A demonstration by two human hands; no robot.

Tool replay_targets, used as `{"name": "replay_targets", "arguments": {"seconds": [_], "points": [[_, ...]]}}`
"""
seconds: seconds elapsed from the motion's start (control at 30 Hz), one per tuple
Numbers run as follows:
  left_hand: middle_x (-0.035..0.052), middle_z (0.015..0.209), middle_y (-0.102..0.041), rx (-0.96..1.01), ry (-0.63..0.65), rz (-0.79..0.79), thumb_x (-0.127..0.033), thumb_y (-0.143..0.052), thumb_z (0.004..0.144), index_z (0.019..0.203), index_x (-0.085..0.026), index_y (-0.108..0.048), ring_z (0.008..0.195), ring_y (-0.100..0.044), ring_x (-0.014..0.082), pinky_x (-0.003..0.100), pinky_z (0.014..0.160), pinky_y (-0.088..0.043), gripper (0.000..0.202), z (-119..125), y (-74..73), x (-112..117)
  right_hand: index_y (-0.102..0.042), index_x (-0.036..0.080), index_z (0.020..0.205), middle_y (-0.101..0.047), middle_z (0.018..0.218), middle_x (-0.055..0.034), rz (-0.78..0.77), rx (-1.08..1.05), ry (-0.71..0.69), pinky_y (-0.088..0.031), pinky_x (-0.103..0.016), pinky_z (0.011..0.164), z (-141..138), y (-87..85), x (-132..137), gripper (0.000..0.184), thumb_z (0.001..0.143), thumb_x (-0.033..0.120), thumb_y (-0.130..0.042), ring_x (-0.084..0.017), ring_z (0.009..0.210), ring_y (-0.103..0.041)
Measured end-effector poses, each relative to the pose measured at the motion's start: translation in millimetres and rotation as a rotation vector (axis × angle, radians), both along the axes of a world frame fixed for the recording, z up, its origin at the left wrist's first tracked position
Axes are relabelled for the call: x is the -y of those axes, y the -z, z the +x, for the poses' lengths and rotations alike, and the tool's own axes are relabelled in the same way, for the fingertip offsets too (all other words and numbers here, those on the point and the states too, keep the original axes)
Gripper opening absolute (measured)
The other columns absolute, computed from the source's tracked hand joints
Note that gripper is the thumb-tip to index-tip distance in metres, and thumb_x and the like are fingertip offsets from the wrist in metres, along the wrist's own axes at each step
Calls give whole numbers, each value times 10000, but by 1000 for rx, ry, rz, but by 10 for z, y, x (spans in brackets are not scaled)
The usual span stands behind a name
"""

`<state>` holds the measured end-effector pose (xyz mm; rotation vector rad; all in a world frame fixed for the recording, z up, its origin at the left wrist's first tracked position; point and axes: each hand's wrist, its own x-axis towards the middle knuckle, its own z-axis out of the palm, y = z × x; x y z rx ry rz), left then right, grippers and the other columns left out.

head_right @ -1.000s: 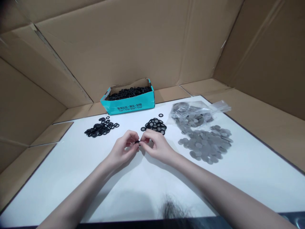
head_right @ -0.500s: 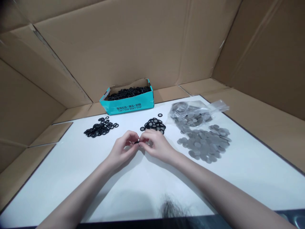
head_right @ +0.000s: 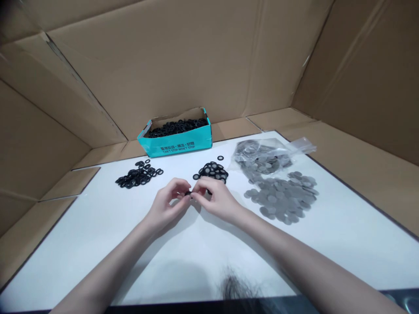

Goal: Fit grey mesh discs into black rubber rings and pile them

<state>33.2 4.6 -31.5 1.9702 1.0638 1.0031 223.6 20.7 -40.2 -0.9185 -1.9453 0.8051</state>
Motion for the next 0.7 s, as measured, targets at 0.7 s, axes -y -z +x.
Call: {"name": "replay_targets", "arguments": {"seconds": [0.7], "points": [[38,1035,-706,23,-37,387,-220,-722,849,1203,-238,-553,816,-667,119,242,761,-571,394,-2,36,38,-536,187,652,-436,576,42,-760,-280,-153,-233,-273,549,-1,-136,33,370,757,522,-652,-98,565,-355]]}}
